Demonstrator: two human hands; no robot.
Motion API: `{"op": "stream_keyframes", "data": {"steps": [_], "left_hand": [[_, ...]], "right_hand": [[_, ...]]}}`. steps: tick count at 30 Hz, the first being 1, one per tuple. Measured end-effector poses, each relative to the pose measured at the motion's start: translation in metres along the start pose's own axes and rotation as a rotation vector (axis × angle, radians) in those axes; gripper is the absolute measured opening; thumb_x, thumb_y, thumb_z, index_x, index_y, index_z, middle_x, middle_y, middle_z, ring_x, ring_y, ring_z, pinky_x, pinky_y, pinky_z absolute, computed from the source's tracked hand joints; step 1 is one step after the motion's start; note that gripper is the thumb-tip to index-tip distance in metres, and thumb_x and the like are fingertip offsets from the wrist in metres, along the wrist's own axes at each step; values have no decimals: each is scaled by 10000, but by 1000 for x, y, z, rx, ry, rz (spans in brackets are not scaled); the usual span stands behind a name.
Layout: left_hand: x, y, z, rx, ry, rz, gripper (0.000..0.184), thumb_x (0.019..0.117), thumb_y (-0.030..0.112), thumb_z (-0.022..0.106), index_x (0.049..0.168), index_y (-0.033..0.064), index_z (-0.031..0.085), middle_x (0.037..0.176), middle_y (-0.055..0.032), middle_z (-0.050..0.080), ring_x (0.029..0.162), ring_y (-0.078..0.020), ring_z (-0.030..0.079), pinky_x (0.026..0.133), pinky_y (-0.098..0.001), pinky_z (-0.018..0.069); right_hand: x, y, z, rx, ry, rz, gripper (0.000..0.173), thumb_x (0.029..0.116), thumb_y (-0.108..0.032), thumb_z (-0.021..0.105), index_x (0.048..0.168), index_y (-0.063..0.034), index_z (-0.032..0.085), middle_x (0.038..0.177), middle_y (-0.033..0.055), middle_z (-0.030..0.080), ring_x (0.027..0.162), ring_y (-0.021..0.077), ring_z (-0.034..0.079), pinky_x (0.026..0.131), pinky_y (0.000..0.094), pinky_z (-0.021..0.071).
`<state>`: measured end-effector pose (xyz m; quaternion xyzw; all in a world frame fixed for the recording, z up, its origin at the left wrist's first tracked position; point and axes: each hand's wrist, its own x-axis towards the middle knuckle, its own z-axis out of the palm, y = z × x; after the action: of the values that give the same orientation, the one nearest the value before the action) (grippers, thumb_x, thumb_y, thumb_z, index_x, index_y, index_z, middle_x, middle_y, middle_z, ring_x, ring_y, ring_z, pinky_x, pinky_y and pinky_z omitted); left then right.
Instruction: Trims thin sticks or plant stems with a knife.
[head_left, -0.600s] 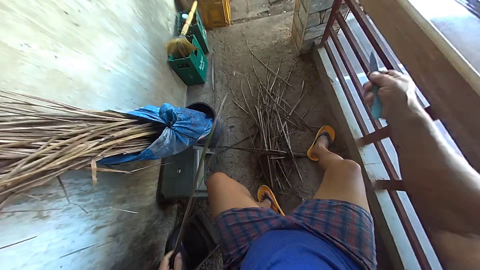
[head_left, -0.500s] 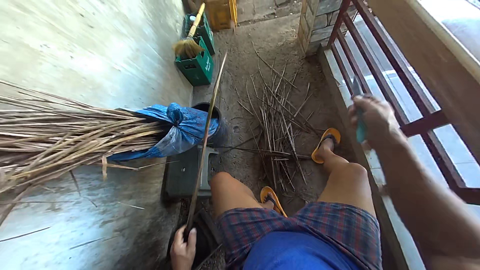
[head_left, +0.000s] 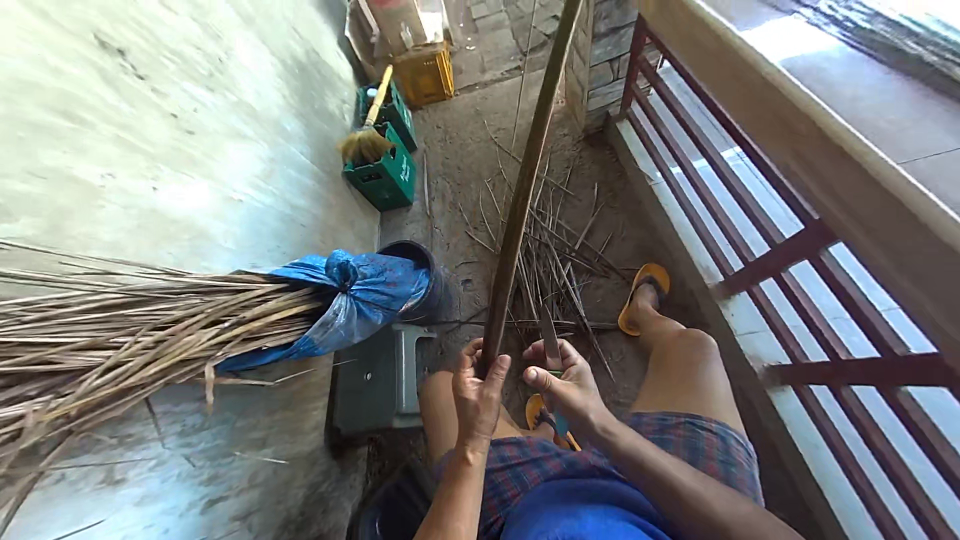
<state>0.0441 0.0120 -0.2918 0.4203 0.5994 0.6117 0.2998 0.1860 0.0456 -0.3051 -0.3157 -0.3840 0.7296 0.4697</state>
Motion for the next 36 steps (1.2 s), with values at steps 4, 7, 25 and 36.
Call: {"op": "stream_keyframes", "data": {"steps": [4,7,25,36], "left_hand": [[-8,2,27,-58,-18,-85,346,827,-5,749,1116,-45,562,867,30,666,775,11,647,737,-169,565],[-18,-5,36,-157,-15,-151,288,831,-60,744,1079,-30,599,869,14,696,787,-14,668,751,-189,578],[8,11,-1,-194,-139,56,667,912,449,742,1376,29,513,1172,-7,675,1043,-134,677,829,-329,606],[3,20,-14,-71,-126,197,190,953,229,730,1080,89,756,1016,10,760,861,-99,731,775,-279,633]], "right_hand": [[8,-10,2,-34,49,-112,489,823,-166,824,1223,2,599,1103,29,714,661,19,625,519,174,516],[13,-17,-1,-69,32,-168,397,849,-130,797,1175,12,620,1010,5,728,680,19,647,555,179,540],[36,-19,-39,-811,-84,-489,187,942,-117,633,1038,2,741,958,112,744,862,102,697,806,257,568],[36,-21,-48,-852,3,-659,221,987,-155,632,1095,4,740,1118,160,714,934,153,702,820,279,586]]}}
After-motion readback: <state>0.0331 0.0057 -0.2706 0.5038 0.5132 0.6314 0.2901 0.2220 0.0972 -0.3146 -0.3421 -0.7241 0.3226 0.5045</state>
